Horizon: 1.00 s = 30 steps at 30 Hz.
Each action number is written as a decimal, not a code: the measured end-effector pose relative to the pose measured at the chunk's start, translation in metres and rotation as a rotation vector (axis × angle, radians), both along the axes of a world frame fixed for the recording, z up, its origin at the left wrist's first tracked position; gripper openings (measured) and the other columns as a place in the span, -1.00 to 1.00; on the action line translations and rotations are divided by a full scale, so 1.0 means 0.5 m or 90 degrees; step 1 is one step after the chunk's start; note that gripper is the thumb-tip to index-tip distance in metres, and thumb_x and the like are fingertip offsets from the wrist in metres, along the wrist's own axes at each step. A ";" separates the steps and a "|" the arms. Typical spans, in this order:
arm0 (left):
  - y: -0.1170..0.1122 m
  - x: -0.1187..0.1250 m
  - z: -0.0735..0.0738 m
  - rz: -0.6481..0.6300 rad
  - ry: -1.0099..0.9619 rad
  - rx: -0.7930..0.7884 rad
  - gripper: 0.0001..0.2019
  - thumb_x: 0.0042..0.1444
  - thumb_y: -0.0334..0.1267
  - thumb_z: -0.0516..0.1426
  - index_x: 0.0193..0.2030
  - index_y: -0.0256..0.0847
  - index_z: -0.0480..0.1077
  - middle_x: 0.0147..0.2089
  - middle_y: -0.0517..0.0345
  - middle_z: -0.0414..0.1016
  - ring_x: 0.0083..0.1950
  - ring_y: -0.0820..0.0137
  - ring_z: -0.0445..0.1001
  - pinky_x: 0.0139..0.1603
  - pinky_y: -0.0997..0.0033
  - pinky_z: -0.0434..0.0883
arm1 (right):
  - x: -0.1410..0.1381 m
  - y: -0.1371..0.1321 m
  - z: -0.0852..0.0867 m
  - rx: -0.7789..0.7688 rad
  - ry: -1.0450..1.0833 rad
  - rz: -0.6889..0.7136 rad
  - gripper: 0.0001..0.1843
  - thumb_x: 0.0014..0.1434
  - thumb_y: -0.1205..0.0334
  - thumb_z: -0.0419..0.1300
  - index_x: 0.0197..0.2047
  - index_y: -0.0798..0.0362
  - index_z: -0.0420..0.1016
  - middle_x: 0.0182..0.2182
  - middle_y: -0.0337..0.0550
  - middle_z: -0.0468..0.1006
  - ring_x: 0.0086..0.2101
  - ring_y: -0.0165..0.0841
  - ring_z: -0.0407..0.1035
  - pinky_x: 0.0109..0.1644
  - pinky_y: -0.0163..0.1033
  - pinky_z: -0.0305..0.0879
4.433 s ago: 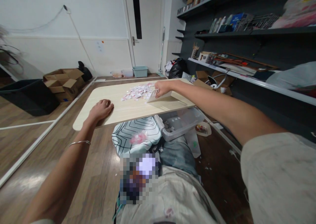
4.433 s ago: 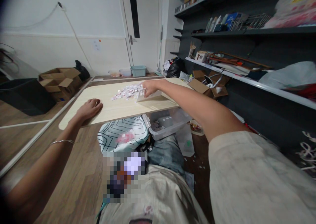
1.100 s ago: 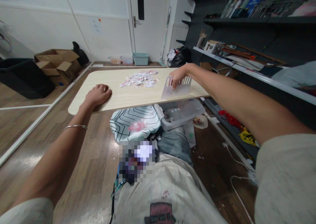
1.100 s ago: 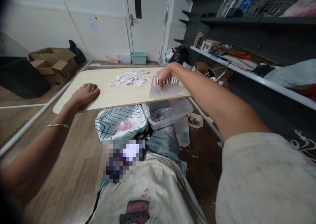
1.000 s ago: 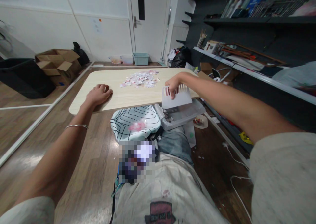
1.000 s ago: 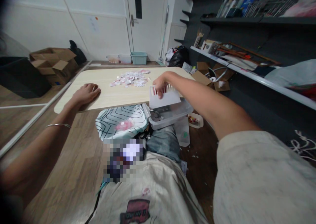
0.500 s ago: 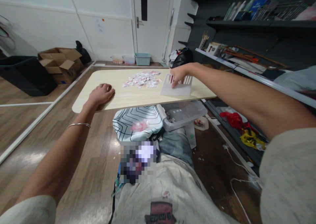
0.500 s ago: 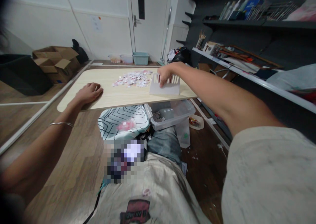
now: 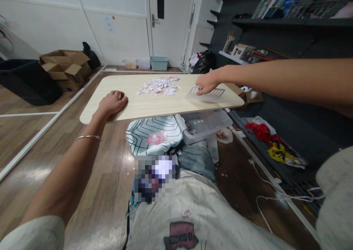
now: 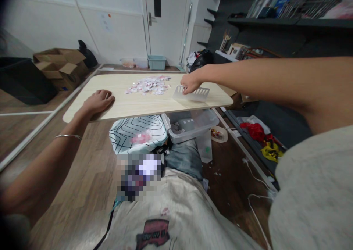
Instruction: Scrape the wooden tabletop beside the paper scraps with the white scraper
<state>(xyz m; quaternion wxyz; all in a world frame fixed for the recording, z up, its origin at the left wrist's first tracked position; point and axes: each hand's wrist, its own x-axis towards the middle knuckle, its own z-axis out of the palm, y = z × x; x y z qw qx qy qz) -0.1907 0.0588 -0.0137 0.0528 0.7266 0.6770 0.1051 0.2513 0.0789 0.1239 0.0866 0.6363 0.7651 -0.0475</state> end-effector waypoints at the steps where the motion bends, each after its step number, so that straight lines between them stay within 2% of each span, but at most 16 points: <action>1: 0.000 0.000 0.000 0.001 0.001 0.000 -0.40 0.50 0.04 -0.11 0.42 -0.31 0.37 0.52 -0.38 0.37 0.53 -0.10 0.32 0.51 -0.13 0.31 | 0.007 -0.003 -0.005 -0.032 -0.029 0.046 -0.52 0.25 -0.11 0.53 -0.23 0.21 0.69 0.03 0.18 0.76 0.09 -0.20 0.61 -0.01 -0.22 0.47; 3: 0.000 0.000 0.000 0.002 0.002 0.004 -0.42 0.50 0.04 -0.10 0.41 -0.30 0.38 0.51 -0.37 0.38 0.52 -0.10 0.34 0.50 -0.14 0.32 | 0.022 -0.004 -0.016 -0.026 -0.019 0.069 -0.51 0.12 -0.15 0.61 -0.24 0.13 0.69 -0.05 0.08 0.78 0.06 -0.11 0.62 -0.04 -0.17 0.49; 5: 0.000 0.000 -0.001 0.001 0.000 0.008 -0.44 0.50 0.04 -0.09 0.39 -0.27 0.39 0.50 -0.34 0.40 0.50 -0.10 0.36 0.49 -0.14 0.34 | 0.034 -0.005 -0.025 -0.011 0.011 0.068 -0.48 0.09 -0.21 0.60 -0.28 0.10 0.65 -0.18 0.02 0.76 -0.02 -0.08 0.63 -0.10 -0.16 0.47; 10: 0.001 0.000 -0.004 0.002 -0.003 0.016 -0.44 0.48 0.05 -0.10 0.35 -0.26 0.41 0.48 -0.36 0.42 0.46 -0.13 0.39 0.45 -0.16 0.36 | 0.046 -0.021 -0.040 -0.046 0.103 0.043 -0.42 0.05 -0.29 0.56 -0.38 0.08 0.54 -0.51 -0.15 0.53 -0.31 -0.22 0.53 -0.29 -0.21 0.32; 13: 0.003 -0.002 -0.006 0.004 0.001 0.022 -0.43 0.45 0.08 -0.11 0.32 -0.21 0.45 0.44 -0.30 0.46 0.44 -0.10 0.42 0.46 -0.11 0.38 | 0.047 -0.029 -0.044 -0.047 0.132 0.020 -0.41 0.06 -0.31 0.52 -0.42 0.05 0.49 -0.56 -0.22 0.43 -0.39 -0.28 0.43 -0.33 -0.22 0.27; 15: 0.005 -0.003 -0.008 0.010 -0.001 0.029 -0.43 0.42 0.10 -0.10 0.30 -0.14 0.48 0.42 -0.24 0.49 0.44 -0.10 0.43 0.46 -0.07 0.39 | 0.050 -0.026 -0.042 -0.042 0.133 0.013 -0.42 0.07 -0.32 0.51 -0.42 0.04 0.50 -0.55 -0.22 0.44 -0.39 -0.28 0.42 -0.32 -0.22 0.29; 18: 0.008 -0.006 -0.012 0.009 -0.001 0.034 -0.43 0.39 0.11 -0.10 0.29 -0.09 0.50 0.41 -0.21 0.51 0.44 -0.10 0.44 0.46 -0.06 0.40 | 0.059 -0.011 -0.034 -0.049 0.147 0.020 -0.44 0.13 -0.34 0.46 -0.32 0.05 0.61 -0.43 -0.16 0.55 -0.31 -0.24 0.48 -0.21 -0.19 0.40; 22: 0.009 -0.006 -0.014 0.004 0.005 0.038 -0.38 0.39 0.13 -0.13 0.32 -0.16 0.48 0.45 -0.29 0.48 0.46 -0.12 0.43 0.46 -0.07 0.39 | 0.076 -0.002 -0.026 -0.060 0.144 0.024 -0.36 0.26 -0.37 0.37 0.00 0.09 0.71 -0.10 0.02 0.70 -0.09 -0.12 0.57 0.02 -0.07 0.51; 26: 0.007 -0.003 -0.014 0.011 0.006 0.036 -0.41 0.40 0.10 -0.12 0.31 -0.14 0.49 0.44 -0.26 0.49 0.45 -0.10 0.44 0.45 -0.05 0.39 | 0.103 -0.021 -0.034 -0.091 0.163 -0.042 -0.15 0.36 -0.43 0.21 0.42 0.06 0.53 0.26 0.22 0.61 0.10 0.00 0.57 0.11 0.04 0.56; 28: 0.005 -0.002 -0.012 0.009 0.006 0.029 -0.41 0.42 0.09 -0.12 0.32 -0.17 0.47 0.45 -0.28 0.47 0.45 -0.10 0.44 0.45 -0.05 0.39 | 0.118 -0.035 -0.043 -0.105 0.183 -0.077 -0.03 0.36 -0.52 0.13 0.53 0.01 0.44 0.34 0.27 0.55 0.16 0.03 0.57 0.14 0.08 0.57; 30: 0.003 -0.002 -0.009 0.003 0.003 0.025 -0.42 0.44 0.07 -0.12 0.33 -0.22 0.45 0.46 -0.32 0.45 0.45 -0.11 0.43 0.45 -0.08 0.38 | 0.133 -0.048 -0.051 -0.095 0.189 -0.087 0.03 0.32 -0.61 0.09 0.55 -0.05 0.43 0.39 0.28 0.52 0.22 0.03 0.55 0.20 0.11 0.55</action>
